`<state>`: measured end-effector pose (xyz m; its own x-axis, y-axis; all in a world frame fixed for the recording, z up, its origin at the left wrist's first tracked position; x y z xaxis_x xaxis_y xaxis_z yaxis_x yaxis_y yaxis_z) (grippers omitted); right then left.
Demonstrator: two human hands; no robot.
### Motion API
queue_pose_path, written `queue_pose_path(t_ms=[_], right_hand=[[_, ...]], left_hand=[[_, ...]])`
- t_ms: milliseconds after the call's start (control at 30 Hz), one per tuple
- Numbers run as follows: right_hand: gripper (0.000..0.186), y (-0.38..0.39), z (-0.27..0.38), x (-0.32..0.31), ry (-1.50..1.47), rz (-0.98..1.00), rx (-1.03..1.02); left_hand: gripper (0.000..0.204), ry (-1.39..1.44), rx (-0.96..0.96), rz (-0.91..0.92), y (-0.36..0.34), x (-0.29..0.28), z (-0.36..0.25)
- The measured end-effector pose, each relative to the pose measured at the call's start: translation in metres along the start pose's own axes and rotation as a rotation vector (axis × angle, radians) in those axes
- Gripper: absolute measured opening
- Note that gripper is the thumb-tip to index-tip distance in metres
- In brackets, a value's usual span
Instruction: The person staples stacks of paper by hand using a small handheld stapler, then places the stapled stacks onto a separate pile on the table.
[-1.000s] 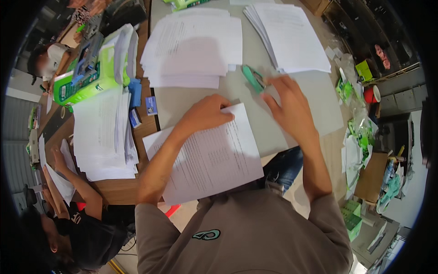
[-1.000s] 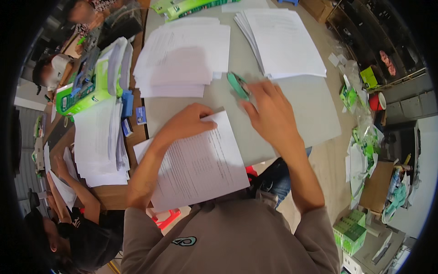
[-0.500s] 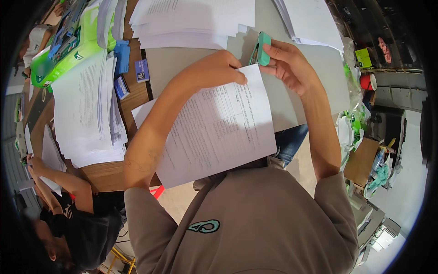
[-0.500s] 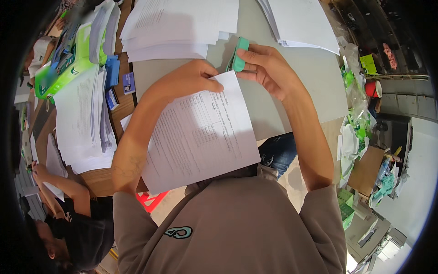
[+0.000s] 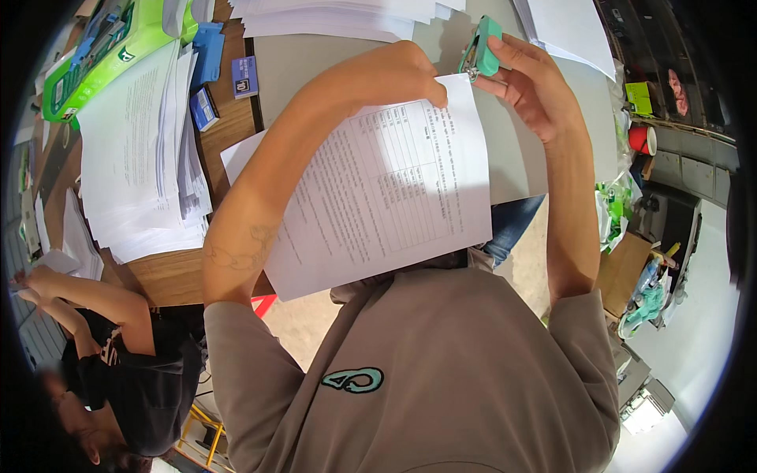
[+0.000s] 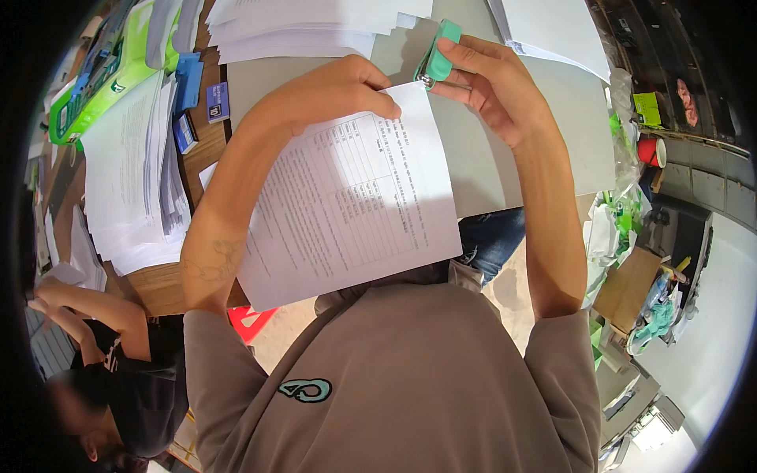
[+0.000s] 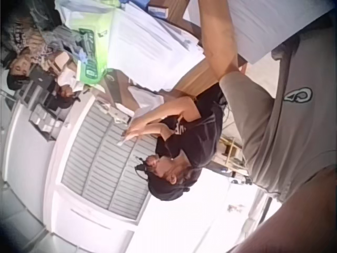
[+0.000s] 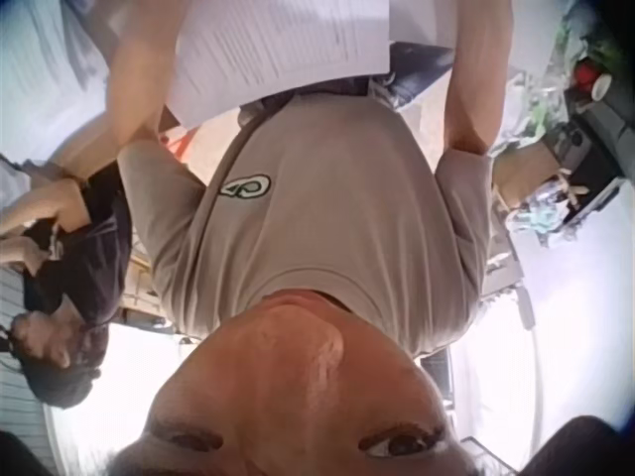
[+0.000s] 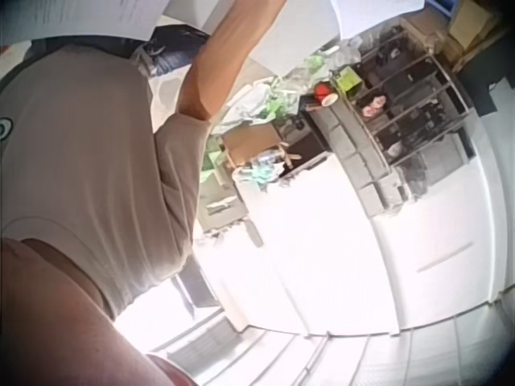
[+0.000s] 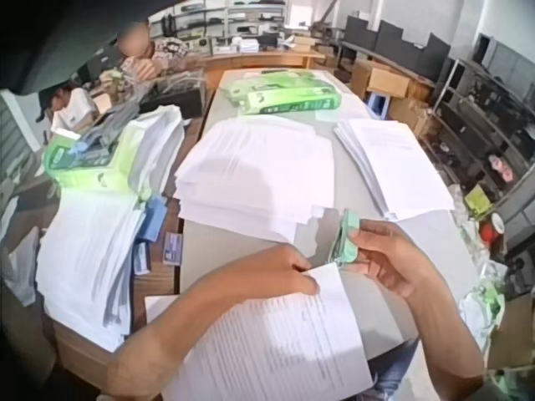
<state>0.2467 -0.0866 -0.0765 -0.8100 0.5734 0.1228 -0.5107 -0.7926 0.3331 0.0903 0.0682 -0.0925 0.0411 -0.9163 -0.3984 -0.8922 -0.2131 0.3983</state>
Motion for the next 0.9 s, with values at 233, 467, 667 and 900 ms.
queue_pose_path(t_ms=[233, 467, 667, 900], right_hand=[[0.046, 0.001, -0.004, 0.007, 0.06, 0.041, 0.011], [0.048, 0.0, -0.009, 0.006, 0.073, 0.04, 0.012], [0.042, -0.001, -0.01, 0.008, 0.045, 0.061, 0.011], [0.037, -0.005, -0.014, 0.002, 0.027, 0.035, 0.018]], left_hand=[[0.047, 0.003, -0.023, -0.017, 0.001, 0.0, 0.001], [0.046, 0.013, 0.009, -0.017, 0.0, 0.001, 0.003], [0.046, -0.014, -0.004, -0.025, 0.001, 0.0, 0.002], [0.047, -0.008, -0.005, -0.022, 0.002, 0.0, 0.0]])
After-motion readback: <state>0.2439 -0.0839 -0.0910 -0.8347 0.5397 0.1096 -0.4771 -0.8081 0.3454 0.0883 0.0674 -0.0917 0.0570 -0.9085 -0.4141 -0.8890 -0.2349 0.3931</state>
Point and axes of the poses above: each hand's wrist, its own y-axis away from the middle knuckle, its own x-axis out of the palm, z = x × y, the point moved 1 cm from there along -y, towards the middle knuckle, and after that the axes turned 5 degrees about -z, right-handed, at the moved point
